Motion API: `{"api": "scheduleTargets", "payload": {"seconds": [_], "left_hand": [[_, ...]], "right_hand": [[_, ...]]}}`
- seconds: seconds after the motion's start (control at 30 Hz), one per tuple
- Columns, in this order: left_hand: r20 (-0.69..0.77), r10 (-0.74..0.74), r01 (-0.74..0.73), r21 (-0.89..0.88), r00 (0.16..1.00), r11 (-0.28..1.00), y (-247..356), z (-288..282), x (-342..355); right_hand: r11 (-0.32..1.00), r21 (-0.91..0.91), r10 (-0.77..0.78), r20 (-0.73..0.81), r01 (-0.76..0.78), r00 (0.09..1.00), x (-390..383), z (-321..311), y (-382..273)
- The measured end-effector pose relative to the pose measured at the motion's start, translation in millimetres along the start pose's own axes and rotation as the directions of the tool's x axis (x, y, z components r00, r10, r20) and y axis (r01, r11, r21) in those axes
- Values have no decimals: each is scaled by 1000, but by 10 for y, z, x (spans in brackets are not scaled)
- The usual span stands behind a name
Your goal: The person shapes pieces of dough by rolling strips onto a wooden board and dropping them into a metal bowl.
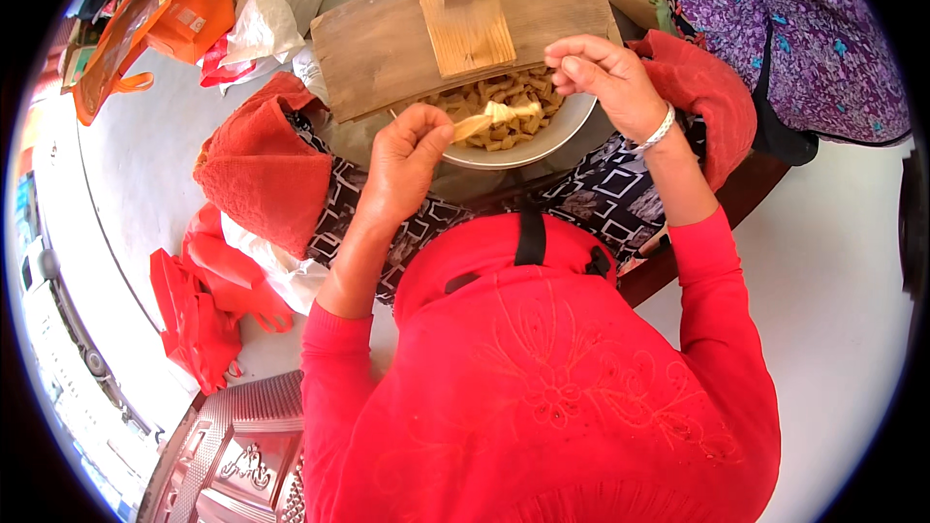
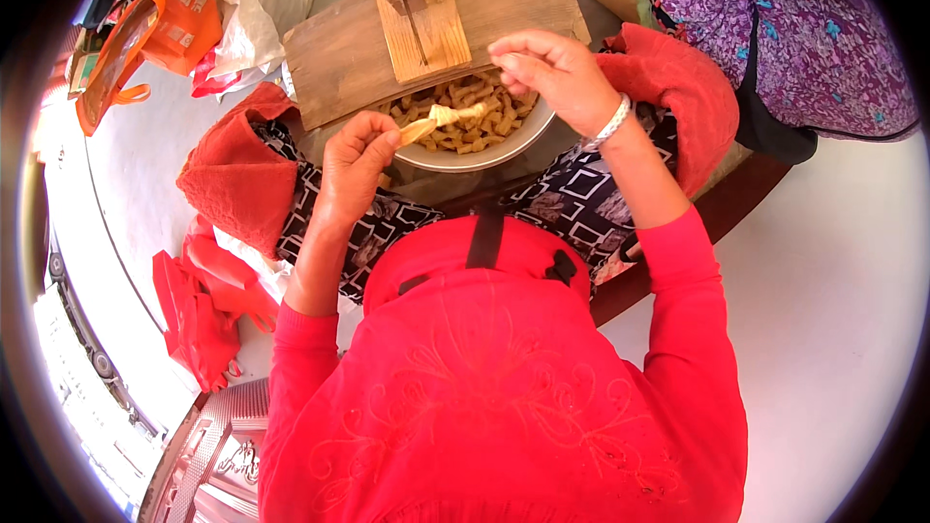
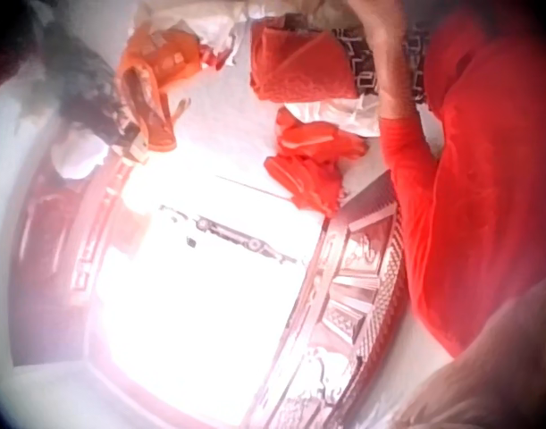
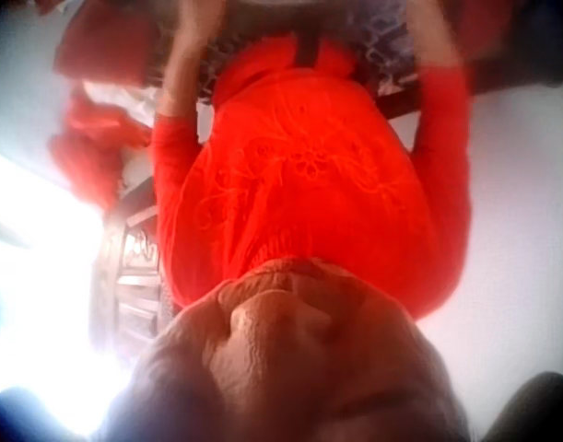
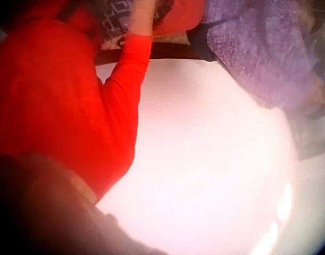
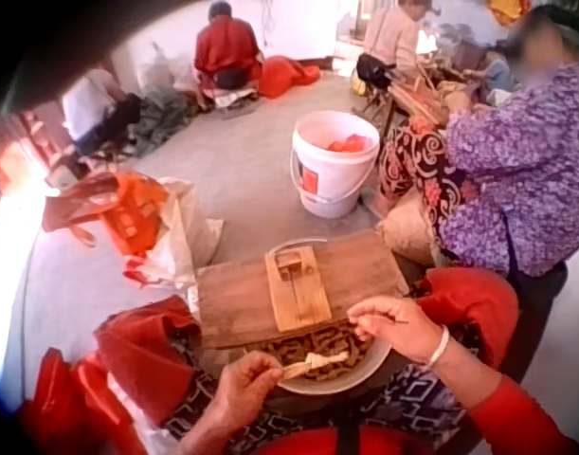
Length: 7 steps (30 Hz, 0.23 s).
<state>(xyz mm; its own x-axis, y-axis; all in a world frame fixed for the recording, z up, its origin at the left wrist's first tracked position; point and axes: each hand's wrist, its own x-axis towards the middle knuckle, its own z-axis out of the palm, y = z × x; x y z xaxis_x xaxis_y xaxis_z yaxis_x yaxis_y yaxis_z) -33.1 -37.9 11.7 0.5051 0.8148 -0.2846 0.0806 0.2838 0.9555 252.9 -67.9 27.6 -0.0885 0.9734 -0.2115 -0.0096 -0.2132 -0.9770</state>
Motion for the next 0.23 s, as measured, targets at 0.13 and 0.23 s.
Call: {"api": "scheduleTargets", "payload": {"seconds": [0.13, 0.23], "left_hand": [[56, 52, -47, -96, 997, 994, -38, 51, 147], [91, -100, 108, -88, 991, 990, 105, 58, 219]], "right_hand": [[987, -94, -125, 68, 131, 990, 146, 244, 36], [996, 75, 25, 199, -40, 980, 144, 305, -38]]}}
